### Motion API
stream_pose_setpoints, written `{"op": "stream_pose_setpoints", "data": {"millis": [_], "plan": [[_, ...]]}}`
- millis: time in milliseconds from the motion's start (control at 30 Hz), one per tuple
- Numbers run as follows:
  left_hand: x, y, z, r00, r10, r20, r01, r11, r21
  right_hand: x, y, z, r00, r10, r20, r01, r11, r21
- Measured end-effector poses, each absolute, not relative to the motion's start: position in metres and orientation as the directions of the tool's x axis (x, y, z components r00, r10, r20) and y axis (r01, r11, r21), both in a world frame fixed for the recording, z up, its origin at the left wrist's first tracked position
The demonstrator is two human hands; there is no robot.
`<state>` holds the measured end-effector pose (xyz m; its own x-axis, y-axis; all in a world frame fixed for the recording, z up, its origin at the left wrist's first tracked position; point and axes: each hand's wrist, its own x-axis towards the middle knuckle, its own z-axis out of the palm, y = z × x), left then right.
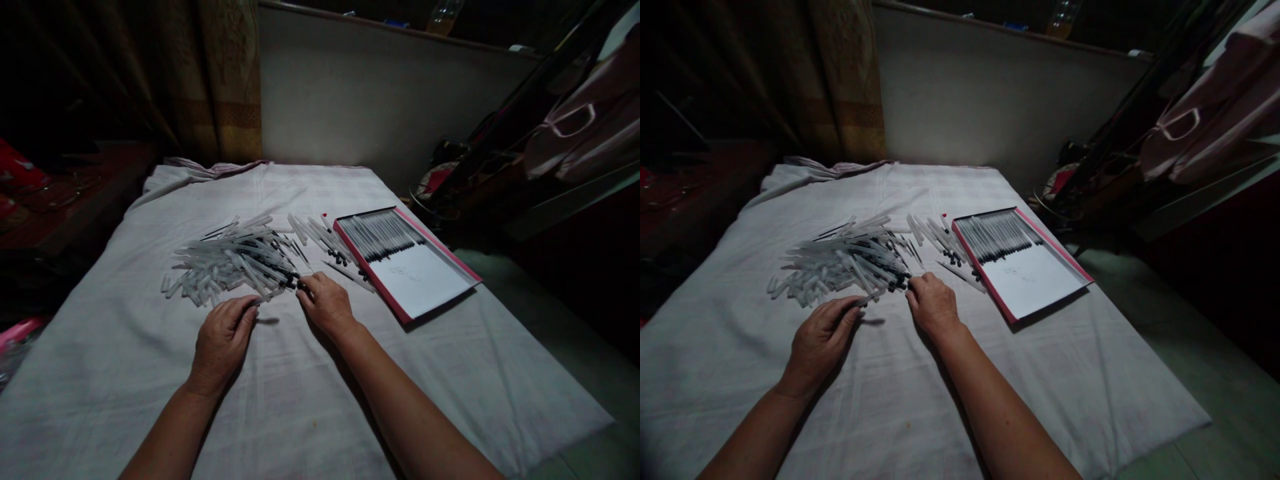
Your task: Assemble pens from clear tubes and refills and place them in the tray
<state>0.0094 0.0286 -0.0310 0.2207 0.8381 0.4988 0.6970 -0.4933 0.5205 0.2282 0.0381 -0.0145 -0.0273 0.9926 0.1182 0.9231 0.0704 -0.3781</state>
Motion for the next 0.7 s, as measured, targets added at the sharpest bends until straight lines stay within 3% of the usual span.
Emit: {"op": "stream_pose_setpoints", "data": {"millis": [100, 167, 267, 333, 467, 700], "plan": [[0.009, 0.028, -0.032, 0.225, 0.844, 0.487, 0.699, -0.488, 0.523, 0.228, 0.038, -0.017, -0.016, 0.990, 0.141, 0.898, 0.076, -0.433], [0.009, 0.028, -0.032, 0.227, 0.842, 0.489, 0.700, -0.490, 0.519, 0.230, 0.035, -0.021, -0.002, 0.985, 0.174, 0.804, 0.105, -0.586], [0.009, 0.027, -0.032, 0.250, 0.838, 0.486, 0.704, -0.502, 0.503, 0.229, 0.025, -0.029, 0.082, 0.985, 0.151, 0.440, 0.101, -0.892], [0.010, 0.026, -0.032, 0.281, 0.832, 0.478, 0.705, -0.517, 0.486, 0.226, 0.018, -0.032, 0.121, 0.989, 0.081, 0.178, 0.059, -0.982], [0.012, 0.025, -0.030, 0.340, 0.798, 0.498, 0.698, -0.569, 0.436, 0.220, 0.011, -0.030, 0.135, 0.990, 0.039, 0.018, 0.037, -0.999], [0.013, 0.023, -0.032, 0.369, 0.800, 0.474, 0.720, -0.568, 0.398, 0.218, 0.010, -0.027, 0.119, 0.988, 0.100, 0.097, 0.089, -0.991]]}}
